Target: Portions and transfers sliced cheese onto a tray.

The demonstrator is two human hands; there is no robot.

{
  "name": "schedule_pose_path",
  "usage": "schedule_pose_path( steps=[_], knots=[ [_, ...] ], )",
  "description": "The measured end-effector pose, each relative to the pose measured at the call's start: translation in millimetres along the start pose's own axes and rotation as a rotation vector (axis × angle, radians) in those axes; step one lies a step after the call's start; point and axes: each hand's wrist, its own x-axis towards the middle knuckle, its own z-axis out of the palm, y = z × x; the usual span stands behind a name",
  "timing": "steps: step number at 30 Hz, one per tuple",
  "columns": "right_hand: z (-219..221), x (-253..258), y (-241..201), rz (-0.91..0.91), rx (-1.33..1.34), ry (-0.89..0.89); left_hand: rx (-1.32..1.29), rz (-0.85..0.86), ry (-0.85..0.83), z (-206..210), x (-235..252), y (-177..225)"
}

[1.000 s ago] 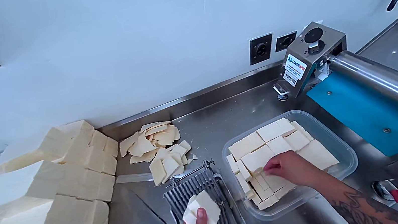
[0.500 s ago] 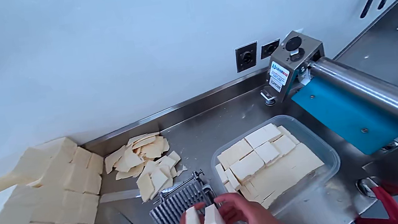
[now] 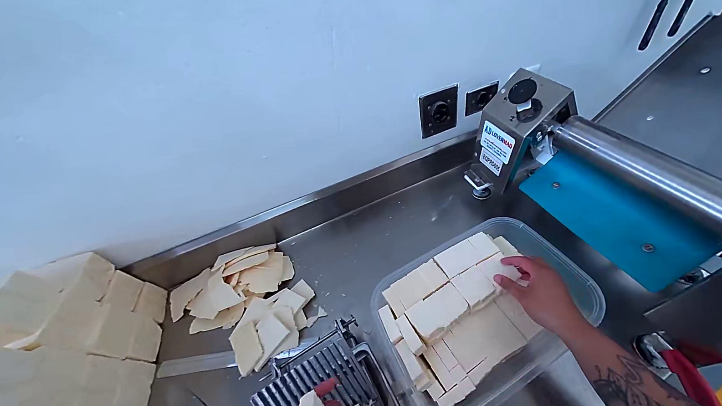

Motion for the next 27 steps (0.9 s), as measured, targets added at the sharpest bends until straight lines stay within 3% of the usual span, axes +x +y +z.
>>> schedule_pose_path(
  steps=[4,8,12,14,18,21,27],
  knots=[
    [-16.5,8.5,6.9,-0.071,-0.051,-0.171,-0.027,-0.007,-0.007,-1.0,1.2,0.5],
    [-9.7,10.9,14.3,-0.166,-0.083,-0.020,-0.040,-0.015,-0.033,0.4,0.9,1.8],
    [1.3,-37.1,-16.0,-0.333,-0.111,0.021,-0.146,0.141,-0.100,9.8,1.2,0.2],
    [19.1,-76.1,-38.0,-0.502,0.059,-0.080,-0.132,0.170,-0.156,27.4,-0.9,-2.2],
    [42.7,-115.0,-74.3,-0.763,0.508,-0.509,-0.073,0.179,-0.164,62.7,-9.1,-14.0],
    [46.3,-121.3,-81.7,-0.773,0.593,-0.506,-0.092,0.215,-0.229,72.0,-6.1,-21.5],
    [46.5,-120.5,-72.1,-0.611,0.652,-0.560,-0.100,0.034,-0.354,78.9,-9.9,-16.8]
  ],
)
